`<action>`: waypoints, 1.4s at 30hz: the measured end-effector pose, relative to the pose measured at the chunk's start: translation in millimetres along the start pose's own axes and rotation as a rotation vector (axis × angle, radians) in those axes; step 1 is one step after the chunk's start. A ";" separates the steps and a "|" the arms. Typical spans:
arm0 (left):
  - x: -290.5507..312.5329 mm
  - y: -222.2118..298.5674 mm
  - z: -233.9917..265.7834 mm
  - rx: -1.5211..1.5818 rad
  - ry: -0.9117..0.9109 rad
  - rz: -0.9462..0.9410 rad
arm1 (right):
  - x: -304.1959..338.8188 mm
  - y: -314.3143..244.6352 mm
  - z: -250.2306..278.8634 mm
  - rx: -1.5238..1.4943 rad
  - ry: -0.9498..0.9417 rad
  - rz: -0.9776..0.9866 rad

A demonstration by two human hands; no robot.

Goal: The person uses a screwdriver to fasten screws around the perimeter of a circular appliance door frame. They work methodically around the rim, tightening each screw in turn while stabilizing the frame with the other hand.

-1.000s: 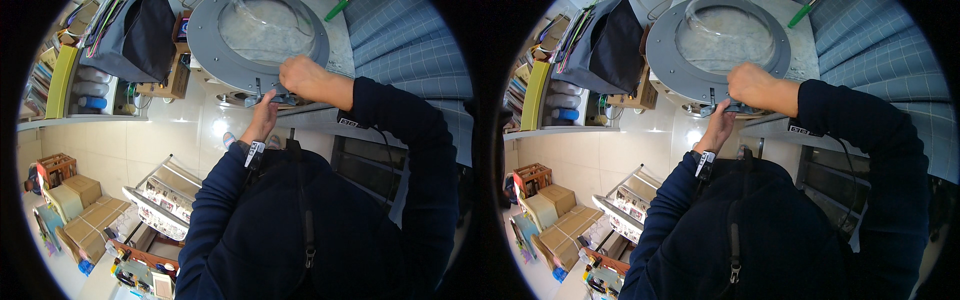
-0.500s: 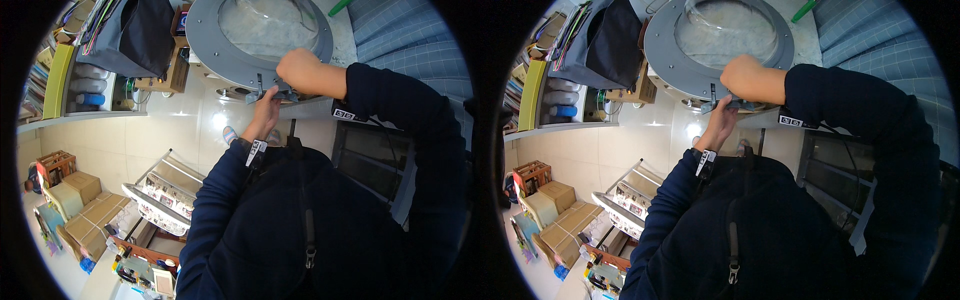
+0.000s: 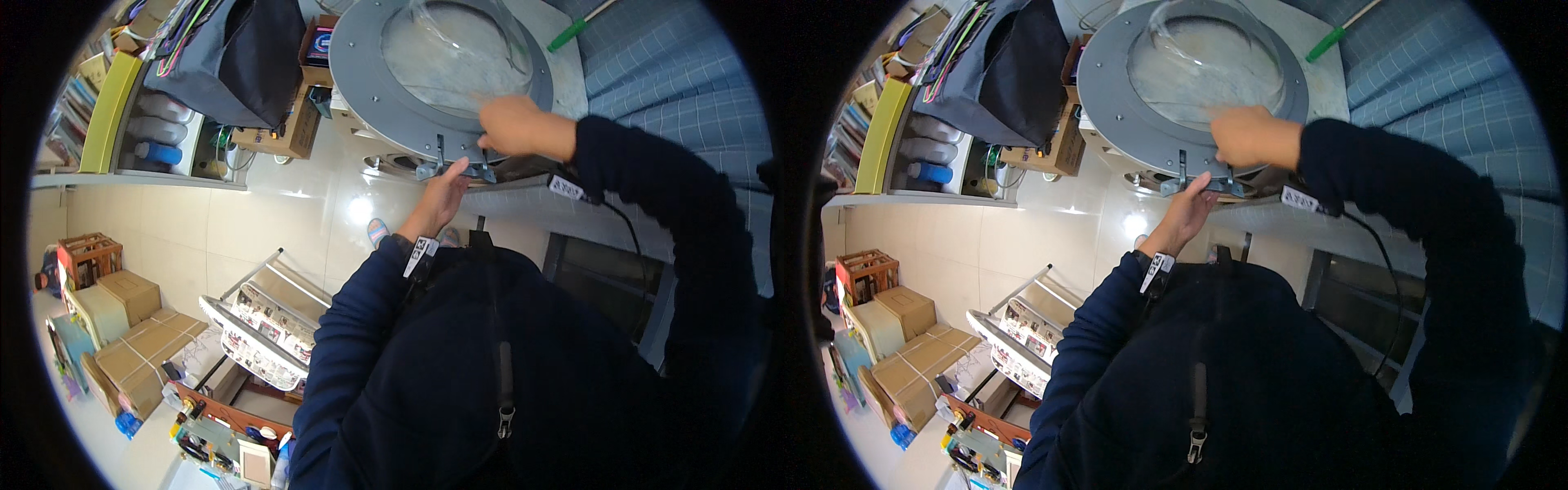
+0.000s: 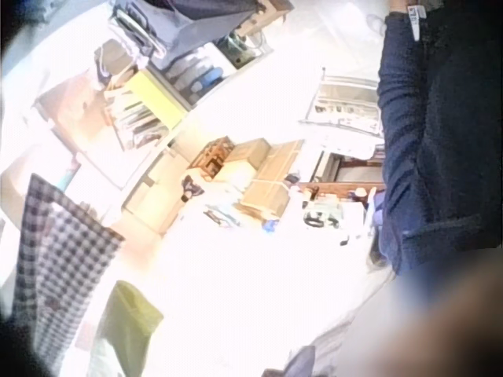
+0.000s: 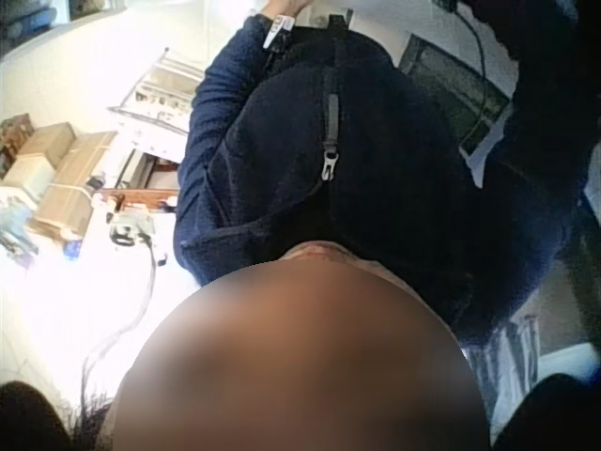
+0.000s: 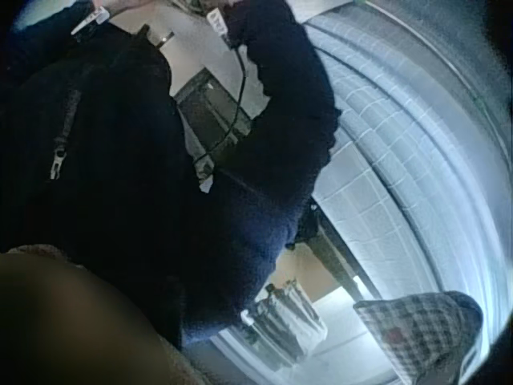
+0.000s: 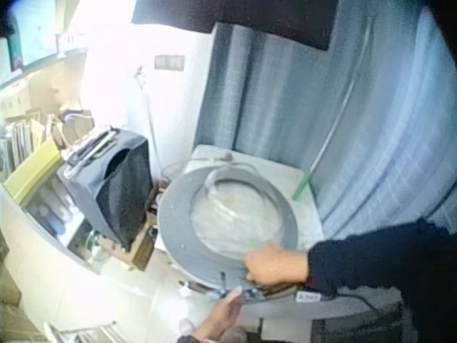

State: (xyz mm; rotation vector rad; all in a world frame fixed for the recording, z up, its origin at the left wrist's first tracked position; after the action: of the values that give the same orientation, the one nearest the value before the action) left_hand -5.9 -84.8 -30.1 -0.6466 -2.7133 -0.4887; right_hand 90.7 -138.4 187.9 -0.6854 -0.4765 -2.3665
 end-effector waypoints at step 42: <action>15.5 109.9 16.2 -0.490 0.318 -0.225 | -17.5 -40.7 -3.5 0.383 0.589 0.548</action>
State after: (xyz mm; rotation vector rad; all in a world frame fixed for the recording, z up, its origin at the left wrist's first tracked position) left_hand 30.1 19.7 -11.1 -0.3323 -2.3775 -1.2237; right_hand 74.8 -101.9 168.4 0.0707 -0.3951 -1.7653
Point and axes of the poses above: each hand's wrist, its own x-axis away from the middle knuckle, its own z-axis out of the back of the hand, y = z × x, the point moved 3 cm from there along -x, towards the middle knuckle, and after that the axes turned 3 degrees about x, right-handed, at the moved point
